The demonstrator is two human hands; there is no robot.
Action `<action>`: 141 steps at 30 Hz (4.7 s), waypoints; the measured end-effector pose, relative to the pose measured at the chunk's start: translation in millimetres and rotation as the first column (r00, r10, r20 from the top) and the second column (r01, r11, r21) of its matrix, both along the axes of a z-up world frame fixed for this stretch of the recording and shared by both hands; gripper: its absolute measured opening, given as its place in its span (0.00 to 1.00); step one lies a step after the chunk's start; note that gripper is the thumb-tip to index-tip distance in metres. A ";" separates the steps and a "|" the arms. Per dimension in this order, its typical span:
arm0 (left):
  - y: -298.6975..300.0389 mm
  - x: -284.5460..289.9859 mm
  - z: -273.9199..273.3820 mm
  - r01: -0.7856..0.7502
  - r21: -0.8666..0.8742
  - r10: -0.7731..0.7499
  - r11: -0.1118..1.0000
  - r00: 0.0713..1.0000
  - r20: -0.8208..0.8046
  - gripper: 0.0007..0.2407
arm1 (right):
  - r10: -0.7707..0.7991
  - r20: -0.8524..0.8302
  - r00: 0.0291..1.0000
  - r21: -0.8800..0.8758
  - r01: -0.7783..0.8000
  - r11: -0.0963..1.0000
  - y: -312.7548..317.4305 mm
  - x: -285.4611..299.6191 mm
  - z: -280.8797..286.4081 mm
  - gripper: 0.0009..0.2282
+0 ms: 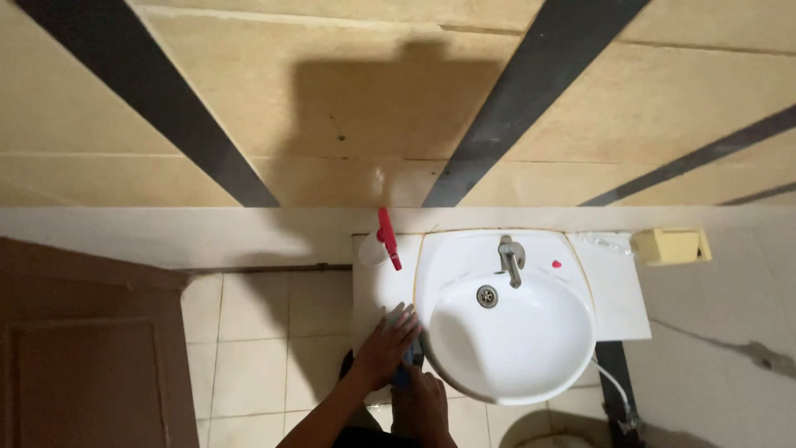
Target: The person cleans the top of a white toilet tank and then moves to a white pedestal sink. They use a blue scrubbing brush to wipe the sink's countertop, basin, and faucet area.
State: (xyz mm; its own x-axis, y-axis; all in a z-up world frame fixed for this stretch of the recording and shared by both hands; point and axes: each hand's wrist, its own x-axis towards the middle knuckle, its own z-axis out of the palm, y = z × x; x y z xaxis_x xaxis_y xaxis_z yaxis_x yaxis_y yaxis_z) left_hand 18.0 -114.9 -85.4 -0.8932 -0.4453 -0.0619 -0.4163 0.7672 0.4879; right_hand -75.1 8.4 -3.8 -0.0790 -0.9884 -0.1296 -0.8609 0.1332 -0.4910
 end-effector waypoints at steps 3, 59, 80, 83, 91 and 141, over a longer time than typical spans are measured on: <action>-3.5 9.2 6.9 0.068 -0.027 -0.068 0.997 0.998 0.003 0.29 | -0.093 0.003 0.996 0.017 0.093 0.996 4.5 13.1 -21.2 0.18; -33.4 32.8 3.8 -0.070 -0.202 0.016 0.977 0.966 -0.258 0.29 | -0.375 -0.019 0.927 -0.103 0.371 0.923 -26.9 -4.7 -28.5 0.23; -38.7 25.0 -26.2 -0.318 -0.165 0.312 0.934 0.948 -0.060 0.34 | -0.059 -0.023 0.998 -0.142 0.055 0.988 -75.3 -37.3 -32.1 0.23; -20.4 22.6 -15.0 -0.343 -0.131 0.342 0.930 0.939 -0.032 0.35 | -0.004 -0.036 0.999 -0.096 0.001 0.995 -59.3 -48.4 -39.5 0.23; 44.0 -1.1 6.6 -0.387 -0.027 0.388 0.921 0.920 0.056 0.36 | 0.059 0.041 0.997 0.082 -0.062 0.995 -17.0 -75.5 -24.3 0.21; 2.6 -3.1 -39.9 -0.478 -0.256 0.436 0.840 0.876 -0.206 0.27 | 0.038 -0.082 0.996 0.079 -0.031 0.996 -62.6 -63.5 -55.4 0.23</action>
